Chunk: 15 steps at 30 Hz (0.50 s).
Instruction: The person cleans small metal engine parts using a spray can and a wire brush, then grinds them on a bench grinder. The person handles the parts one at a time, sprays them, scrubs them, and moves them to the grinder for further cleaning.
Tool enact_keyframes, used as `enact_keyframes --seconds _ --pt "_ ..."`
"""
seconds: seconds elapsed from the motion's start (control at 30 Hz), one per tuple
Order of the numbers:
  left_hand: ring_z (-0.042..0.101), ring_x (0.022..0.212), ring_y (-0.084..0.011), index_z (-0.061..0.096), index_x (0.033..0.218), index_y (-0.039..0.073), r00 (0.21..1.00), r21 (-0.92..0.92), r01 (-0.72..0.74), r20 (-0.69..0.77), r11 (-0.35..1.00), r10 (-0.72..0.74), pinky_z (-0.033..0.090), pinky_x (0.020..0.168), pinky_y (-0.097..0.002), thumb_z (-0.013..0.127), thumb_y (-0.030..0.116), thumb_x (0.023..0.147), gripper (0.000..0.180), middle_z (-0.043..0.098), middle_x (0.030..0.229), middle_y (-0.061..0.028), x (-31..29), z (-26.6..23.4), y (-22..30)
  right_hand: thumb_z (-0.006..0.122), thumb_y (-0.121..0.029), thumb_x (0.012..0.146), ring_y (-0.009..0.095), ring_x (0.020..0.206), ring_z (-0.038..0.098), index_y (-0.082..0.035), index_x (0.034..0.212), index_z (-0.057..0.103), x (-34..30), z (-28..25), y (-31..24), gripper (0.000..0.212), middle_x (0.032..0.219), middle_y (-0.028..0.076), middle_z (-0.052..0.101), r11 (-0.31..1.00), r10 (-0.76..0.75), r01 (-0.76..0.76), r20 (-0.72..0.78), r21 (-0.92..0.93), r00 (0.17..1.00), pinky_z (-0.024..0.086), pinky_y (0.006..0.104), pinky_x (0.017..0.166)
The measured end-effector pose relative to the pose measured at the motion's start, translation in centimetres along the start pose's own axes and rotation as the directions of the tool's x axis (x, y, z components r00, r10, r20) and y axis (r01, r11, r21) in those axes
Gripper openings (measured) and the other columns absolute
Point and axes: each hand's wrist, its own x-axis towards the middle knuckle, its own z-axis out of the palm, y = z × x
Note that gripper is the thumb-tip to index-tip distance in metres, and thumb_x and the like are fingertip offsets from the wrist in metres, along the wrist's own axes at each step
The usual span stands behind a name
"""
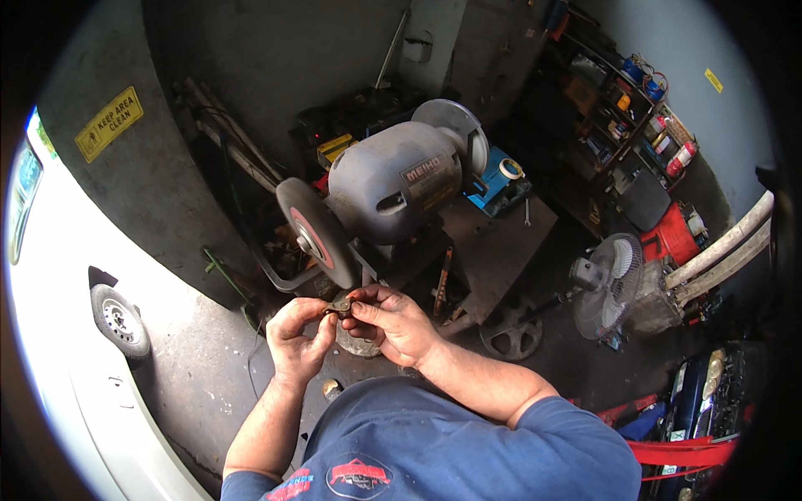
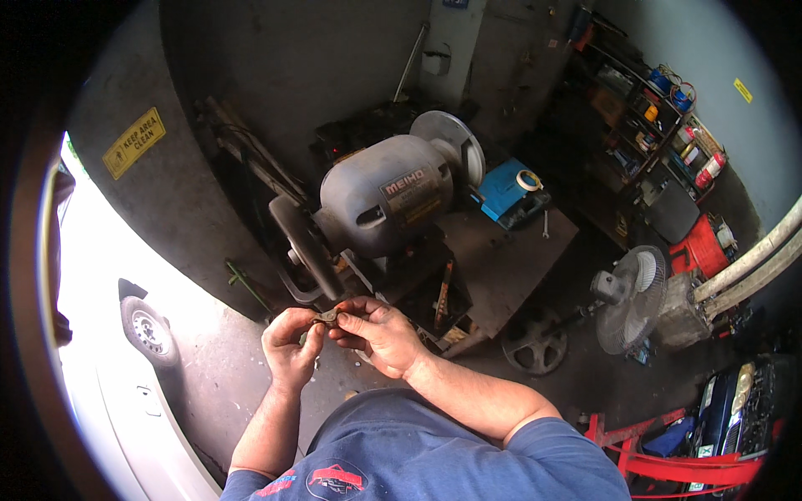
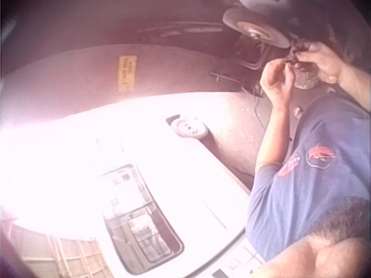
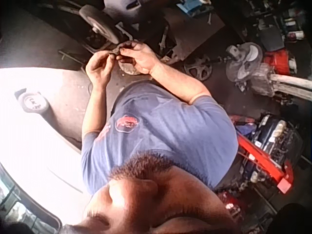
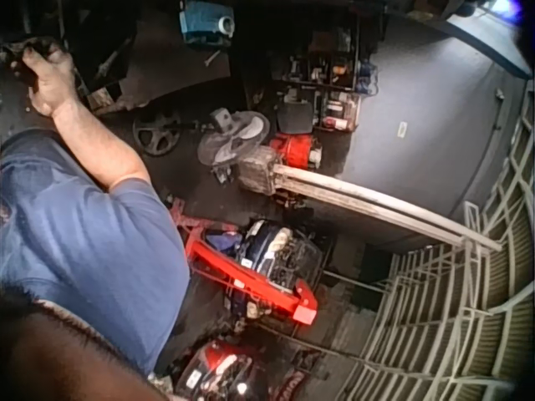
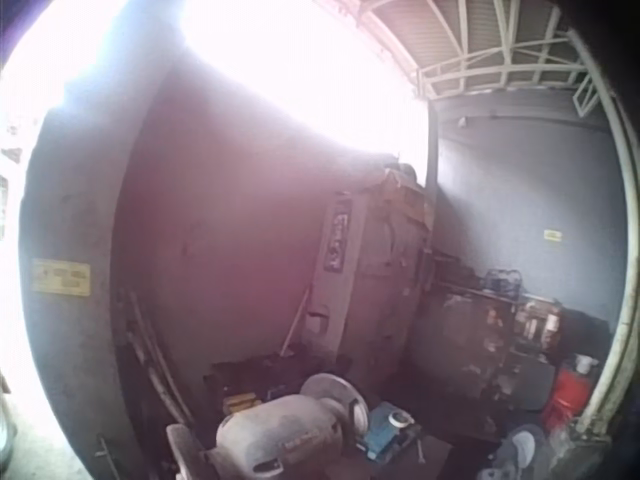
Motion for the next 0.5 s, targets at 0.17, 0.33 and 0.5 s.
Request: enact_keyframes --seconds 0.17,0.33,0.5 --pt "0.068 0.085 -0.0161 0.067 0.092 -0.003 0.988 -0.126 0.141 0.076 0.982 -0.132 0.057 0.077 -0.0288 0.072 0.000 0.082 0.011 0.068 0.088 -0.0098 -0.1 0.8 0.5 0.063 -0.008 0.097 0.016 0.090 0.069 -0.005 0.112 0.064 -0.3 -0.5 0.0 0.016 0.103 0.007 0.070 0.937 -0.198 0.187 -0.007 -0.295 0.980 0.058 0.0275 0.079" --pt "0.066 0.082 -0.0108 0.070 0.096 -0.003 0.974 -0.111 0.224 0.042 0.968 -0.221 0.054 0.074 -0.0252 0.074 0.005 0.087 0.013 0.070 0.088 -0.0072 0.2 1.4 -0.3 0.065 -0.015 0.096 0.017 0.092 0.069 -0.001 0.111 0.065 0.7 -0.9 0.0 0.020 0.104 0.007 0.070 0.985 -0.092 0.069 -0.143 -0.159 0.985 0.058 0.0271 0.080" --pt "0.064 0.075 -0.0079 0.071 0.096 -0.004 0.929 -0.186 0.361 -0.011 0.914 -0.369 0.052 0.070 -0.0223 0.075 0.010 0.088 0.016 0.072 0.083 -0.0045 0.4 1.6 -1.1 0.064 -0.011 0.095 0.017 0.091 0.070 0.000 0.109 0.065 2.3 -1.5 0.6 0.017 0.099 0.009 0.070 0.996 0.053 -0.045 -0.107 0.073 0.993 0.060 0.0255 0.079"
